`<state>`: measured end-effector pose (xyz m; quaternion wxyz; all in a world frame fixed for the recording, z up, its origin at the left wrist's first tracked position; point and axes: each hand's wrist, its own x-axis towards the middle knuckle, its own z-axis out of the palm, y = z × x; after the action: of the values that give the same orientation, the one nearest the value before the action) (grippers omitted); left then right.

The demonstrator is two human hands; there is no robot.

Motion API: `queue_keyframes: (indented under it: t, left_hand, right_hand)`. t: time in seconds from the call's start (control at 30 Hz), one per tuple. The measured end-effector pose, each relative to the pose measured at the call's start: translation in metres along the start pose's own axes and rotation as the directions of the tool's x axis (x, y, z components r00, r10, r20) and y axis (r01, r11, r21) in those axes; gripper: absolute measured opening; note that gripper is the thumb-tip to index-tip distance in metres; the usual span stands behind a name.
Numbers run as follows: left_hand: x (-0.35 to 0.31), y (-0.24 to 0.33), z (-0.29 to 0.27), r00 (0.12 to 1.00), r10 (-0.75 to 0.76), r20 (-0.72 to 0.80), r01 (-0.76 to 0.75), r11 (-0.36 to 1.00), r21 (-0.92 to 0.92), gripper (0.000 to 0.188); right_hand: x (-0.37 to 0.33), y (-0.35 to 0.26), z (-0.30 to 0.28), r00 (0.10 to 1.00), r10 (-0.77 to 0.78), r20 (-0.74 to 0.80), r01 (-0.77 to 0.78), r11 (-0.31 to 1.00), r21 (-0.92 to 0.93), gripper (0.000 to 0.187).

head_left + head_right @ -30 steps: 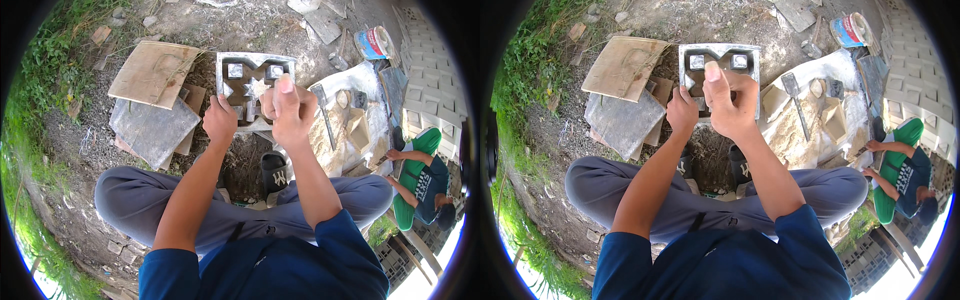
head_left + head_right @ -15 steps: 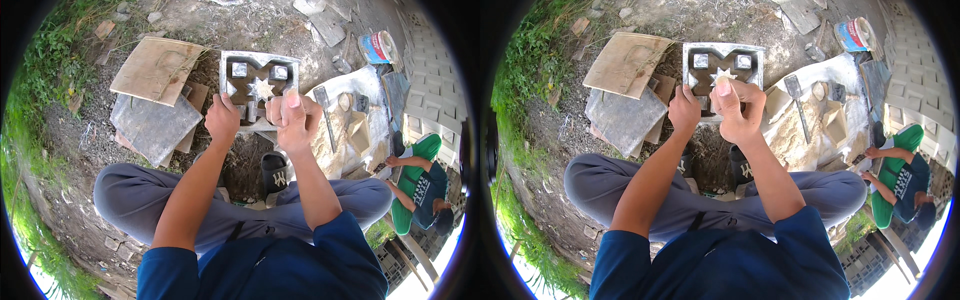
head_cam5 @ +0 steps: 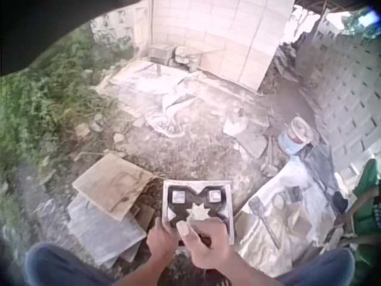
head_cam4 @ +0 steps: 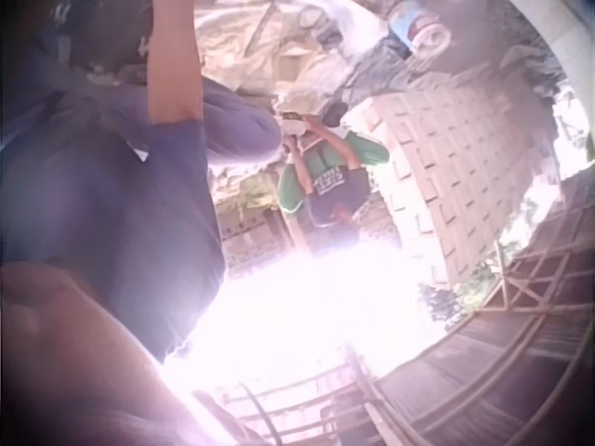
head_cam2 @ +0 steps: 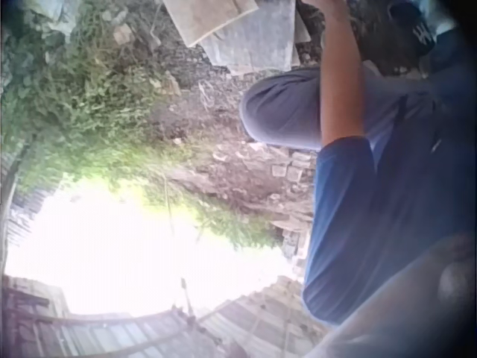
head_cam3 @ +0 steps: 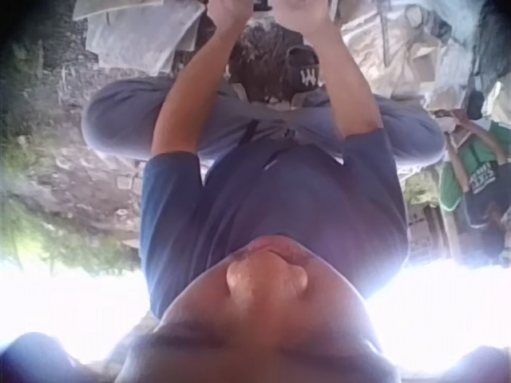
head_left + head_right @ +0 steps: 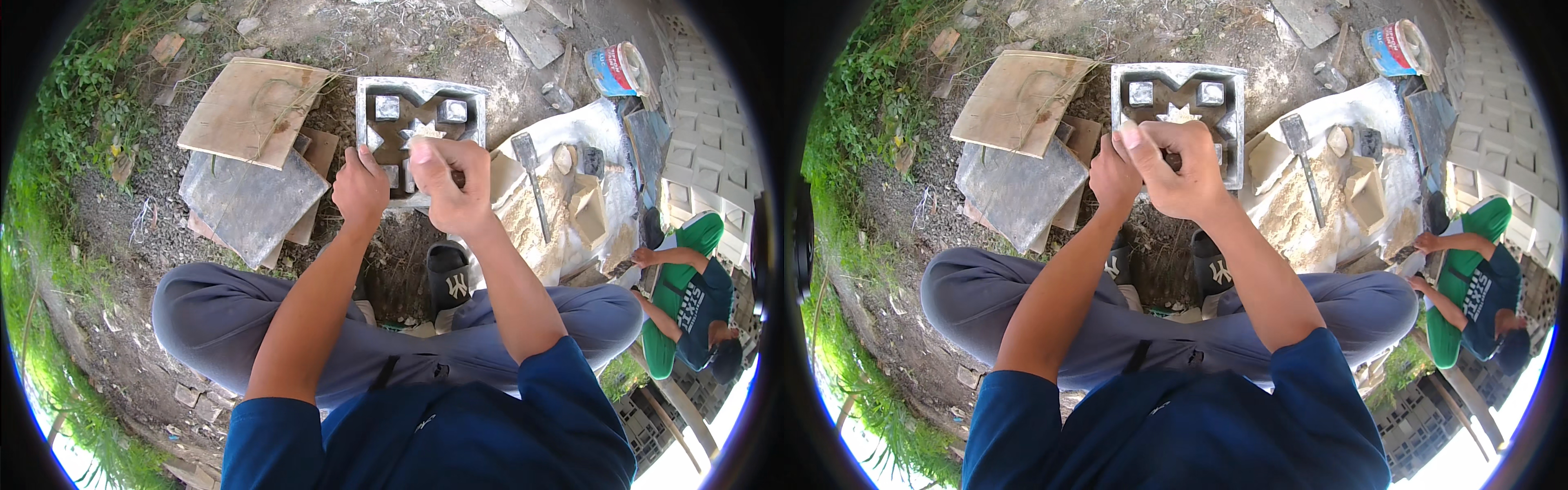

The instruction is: The person holds a patterned mold and scrapes and shapes the sand mixture inside using a small handheld tool.

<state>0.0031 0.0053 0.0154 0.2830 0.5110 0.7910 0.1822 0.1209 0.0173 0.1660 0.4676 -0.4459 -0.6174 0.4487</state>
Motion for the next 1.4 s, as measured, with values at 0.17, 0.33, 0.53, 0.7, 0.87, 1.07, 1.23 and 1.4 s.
queue_keyframes:
  t: [0.17, 0.33, 0.53, 0.7, 0.87, 1.07, 1.23, 1.4]
  left_hand:
    - [0.001, 0.004, -0.002, 1.000, -0.024, 0.003, 0.024, 1.000, 0.010, 0.041]
    - [0.004, 0.000, -0.005, 0.999, -0.035, -0.022, 0.036, 0.999, 0.017, 0.041]
    - [0.000, 0.003, -0.005, 1.000, -0.005, -0.029, 0.005, 1.000, 0.005, 0.042]
    - [0.004, 0.002, -0.001, 0.999, 0.025, -0.028, -0.025, 1.000, 0.007, 0.044]
    - [0.000, 0.005, 0.000, 1.000, 0.012, -0.006, -0.012, 1.000, 0.016, 0.044]
    - [0.001, 0.006, -0.004, 1.000, -0.020, -0.021, 0.020, 1.000, 0.020, 0.044]
    - [0.002, 0.005, -0.003, 1.000, -0.011, -0.013, 0.011, 1.000, 0.009, 0.043]
    - [0.002, 0.005, -0.001, 0.999, -0.028, -0.019, 0.028, 0.999, 0.018, 0.042]
  right_hand:
    - [-0.003, 0.005, -0.004, 0.994, -0.040, -0.104, 0.079, 0.914, 0.398, 0.052]
    - [0.004, 0.009, -0.003, 0.996, 0.055, -0.066, -0.032, 0.949, 0.314, 0.056]
    - [0.002, 0.007, -0.003, 0.994, 0.048, -0.096, -0.029, 0.982, 0.187, 0.057]
    - [0.000, 0.001, -0.006, 1.000, 0.023, -0.007, -0.023, 0.999, 0.035, 0.056]
    - [-0.001, -0.029, -0.022, 0.946, 0.094, -0.310, -0.016, 0.969, 0.245, 0.060]
    - [0.003, -0.029, -0.021, 0.882, 0.153, -0.446, -0.077, 0.980, 0.184, 0.059]
    - [-0.005, -0.028, -0.007, 0.889, 0.085, -0.449, -0.061, 0.996, 0.067, 0.056]
    - [-0.013, -0.005, 0.005, 0.961, 0.044, -0.272, -0.085, 0.986, -0.141, 0.050]
